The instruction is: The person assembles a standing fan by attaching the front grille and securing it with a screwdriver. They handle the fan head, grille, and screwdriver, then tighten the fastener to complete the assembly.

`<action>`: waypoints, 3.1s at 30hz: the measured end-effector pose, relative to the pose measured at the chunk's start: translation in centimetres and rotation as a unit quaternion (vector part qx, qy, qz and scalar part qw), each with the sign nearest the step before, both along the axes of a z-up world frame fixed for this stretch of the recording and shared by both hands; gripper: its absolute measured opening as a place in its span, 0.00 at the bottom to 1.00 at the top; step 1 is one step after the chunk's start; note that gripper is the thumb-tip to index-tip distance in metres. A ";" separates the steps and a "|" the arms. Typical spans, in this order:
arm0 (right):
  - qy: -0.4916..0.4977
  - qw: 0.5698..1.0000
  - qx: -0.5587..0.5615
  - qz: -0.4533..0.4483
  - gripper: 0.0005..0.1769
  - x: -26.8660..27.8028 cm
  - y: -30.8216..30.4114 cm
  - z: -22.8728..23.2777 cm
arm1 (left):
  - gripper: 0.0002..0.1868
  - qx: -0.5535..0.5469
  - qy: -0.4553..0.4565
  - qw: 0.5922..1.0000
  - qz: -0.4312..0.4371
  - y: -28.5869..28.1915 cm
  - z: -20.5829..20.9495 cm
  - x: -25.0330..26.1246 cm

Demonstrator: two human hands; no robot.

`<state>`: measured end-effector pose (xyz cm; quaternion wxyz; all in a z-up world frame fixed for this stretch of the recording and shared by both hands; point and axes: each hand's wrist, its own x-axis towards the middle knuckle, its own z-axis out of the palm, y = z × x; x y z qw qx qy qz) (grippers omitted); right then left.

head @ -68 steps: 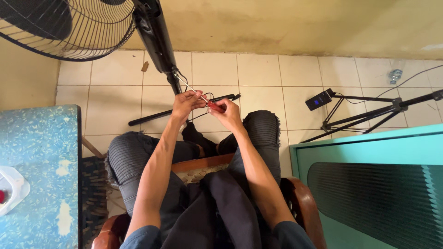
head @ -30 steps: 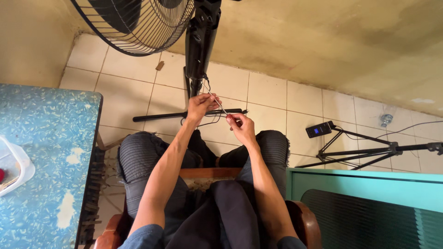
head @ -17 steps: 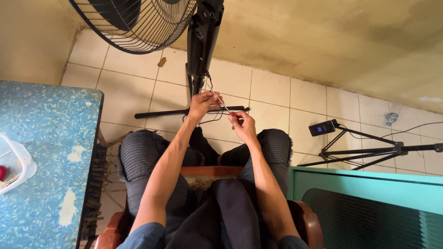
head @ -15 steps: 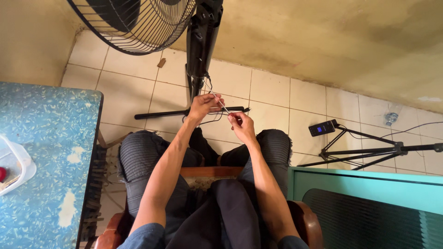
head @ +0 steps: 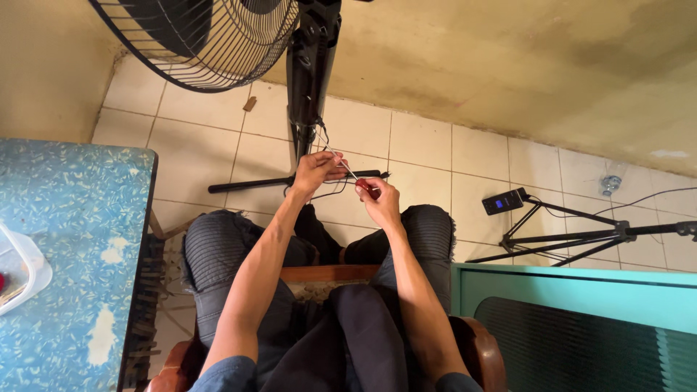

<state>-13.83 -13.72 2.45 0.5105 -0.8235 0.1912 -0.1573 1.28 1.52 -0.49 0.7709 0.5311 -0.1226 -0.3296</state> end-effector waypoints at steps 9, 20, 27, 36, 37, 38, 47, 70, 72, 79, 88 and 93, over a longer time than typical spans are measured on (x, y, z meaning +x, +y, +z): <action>0.020 0.999 0.027 0.007 0.11 0.1 0.3 0.5 | 0.16 -0.007 0.010 1.000 -0.003 -0.1 -0.8 0.3; 0.025 0.999 0.021 0.006 0.10 0.0 0.4 0.9 | 0.14 -0.015 0.014 1.000 -0.001 -0.2 -1.0 0.5; 0.024 0.999 0.030 0.007 0.09 -0.1 0.5 1.0 | 0.15 0.008 0.019 1.000 0.007 -0.1 -0.5 0.3; 0.024 0.999 0.020 0.009 0.10 0.1 0.3 0.5 | 0.15 -0.006 0.012 1.000 0.004 0.0 -0.4 0.2; 0.024 0.999 0.020 0.010 0.10 0.1 0.3 0.5 | 0.15 -0.003 0.011 1.000 0.005 -0.1 -0.5 0.2; 0.024 0.999 0.021 0.010 0.10 0.0 0.2 0.4 | 0.15 0.001 0.009 1.000 0.005 -0.1 -0.5 0.2; 0.021 1.000 0.016 0.011 0.10 0.0 0.2 0.5 | 0.16 0.002 0.012 1.000 0.004 -0.1 -0.3 0.3; 0.024 1.000 0.016 0.006 0.10 0.0 0.4 0.8 | 0.16 0.004 0.020 1.000 0.003 0.0 -0.3 0.2; 0.024 1.000 0.009 0.009 0.10 0.1 0.3 0.8 | 0.16 0.006 0.019 1.000 0.004 -0.2 -0.3 0.3; 0.019 1.000 0.021 0.007 0.10 0.0 0.3 0.9 | 0.16 0.007 0.013 1.000 0.003 -0.1 0.0 0.3; 0.006 1.000 0.023 0.016 0.10 0.0 0.0 0.3 | 0.17 -0.008 -0.004 1.000 -0.008 0.0 0.7 -0.1; 0.042 0.999 0.023 0.025 0.12 0.2 -0.1 -0.1 | 0.17 -0.042 -0.001 0.999 -0.014 0.0 0.7 -0.2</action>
